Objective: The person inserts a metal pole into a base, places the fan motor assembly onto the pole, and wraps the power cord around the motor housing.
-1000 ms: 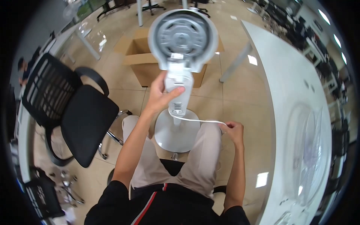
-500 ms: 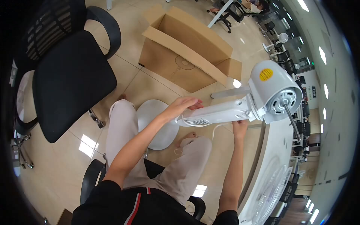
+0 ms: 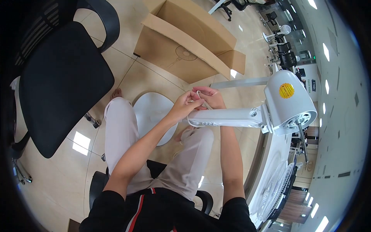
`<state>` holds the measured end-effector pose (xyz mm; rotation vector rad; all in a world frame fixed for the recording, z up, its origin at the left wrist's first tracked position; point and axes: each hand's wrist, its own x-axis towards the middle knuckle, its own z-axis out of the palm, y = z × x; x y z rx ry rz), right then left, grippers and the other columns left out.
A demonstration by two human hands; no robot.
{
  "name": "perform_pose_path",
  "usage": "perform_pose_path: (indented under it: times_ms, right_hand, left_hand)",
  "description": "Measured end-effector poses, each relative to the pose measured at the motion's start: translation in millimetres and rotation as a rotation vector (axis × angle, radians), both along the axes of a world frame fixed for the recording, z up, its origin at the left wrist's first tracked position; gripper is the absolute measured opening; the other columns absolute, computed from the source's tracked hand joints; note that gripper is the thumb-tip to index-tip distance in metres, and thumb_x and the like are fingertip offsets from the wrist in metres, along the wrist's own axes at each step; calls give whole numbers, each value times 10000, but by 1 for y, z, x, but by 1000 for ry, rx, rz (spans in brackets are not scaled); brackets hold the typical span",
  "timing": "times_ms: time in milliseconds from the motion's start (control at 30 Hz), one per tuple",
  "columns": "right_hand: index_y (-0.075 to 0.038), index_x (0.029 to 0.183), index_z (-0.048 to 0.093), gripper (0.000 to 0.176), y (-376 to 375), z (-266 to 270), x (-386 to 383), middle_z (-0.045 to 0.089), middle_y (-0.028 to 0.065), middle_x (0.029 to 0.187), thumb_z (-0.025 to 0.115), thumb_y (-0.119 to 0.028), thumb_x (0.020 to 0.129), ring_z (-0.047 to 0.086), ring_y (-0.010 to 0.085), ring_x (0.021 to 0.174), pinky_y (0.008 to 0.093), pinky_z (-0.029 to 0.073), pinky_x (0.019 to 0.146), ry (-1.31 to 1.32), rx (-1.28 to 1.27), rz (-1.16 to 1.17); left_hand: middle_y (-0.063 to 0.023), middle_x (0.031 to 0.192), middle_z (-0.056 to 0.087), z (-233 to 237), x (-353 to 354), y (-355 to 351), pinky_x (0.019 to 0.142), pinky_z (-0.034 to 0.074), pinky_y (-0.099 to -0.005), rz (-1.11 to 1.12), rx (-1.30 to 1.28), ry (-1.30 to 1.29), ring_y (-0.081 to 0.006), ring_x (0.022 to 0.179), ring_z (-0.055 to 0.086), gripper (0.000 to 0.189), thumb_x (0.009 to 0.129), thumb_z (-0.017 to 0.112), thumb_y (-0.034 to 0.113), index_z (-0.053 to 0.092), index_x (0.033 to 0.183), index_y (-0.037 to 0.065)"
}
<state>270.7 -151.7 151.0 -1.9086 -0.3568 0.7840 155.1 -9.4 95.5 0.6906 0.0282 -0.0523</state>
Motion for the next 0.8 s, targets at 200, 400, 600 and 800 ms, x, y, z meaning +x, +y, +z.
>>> perform_pose_path:
  times_ms: [200, 400, 600, 800]
  right_hand:
    - [15, 1315, 592, 395, 1, 5, -6, 655, 144, 1246, 646, -29, 926, 649, 199, 1105, 310, 525, 950, 44, 22, 6]
    - [17, 1338, 564, 429, -7, 8, -20, 603, 125, 1327, 638, -107, 934, 566, 183, 1232, 318, 454, 1042, 184, 228, -9]
    - [32, 1342, 541, 454, -11, 7, -30, 608, 118, 1320, 620, -164, 940, 555, 193, 1252, 331, 435, 1052, 275, 363, -187]
    - [21, 1272, 569, 377, -81, -63, -55, 645, 121, 1244, 596, -213, 978, 618, 216, 1159, 346, 498, 969, 50, 273, -577]
  left_hand:
    - [-99, 1042, 655, 8, -7, -1, 762, 538, -285, 45, -69, 134, -210, 900, 718, 348, 917, 736, 218, 545, 1126, 15]
    - [-31, 973, 675, 12, -7, 10, 732, 422, -234, -54, -63, 138, -95, 808, 576, 499, 933, 704, 353, 558, 1293, 40]
    - [-29, 963, 669, -3, 2, 16, 747, 433, -237, -135, -139, 118, -89, 773, 540, 553, 946, 686, 315, 509, 1392, 40]
    - [-130, 1139, 664, 0, -4, 8, 873, 499, -297, 126, -201, 61, -163, 937, 647, 613, 946, 683, 176, 395, 1472, 48]
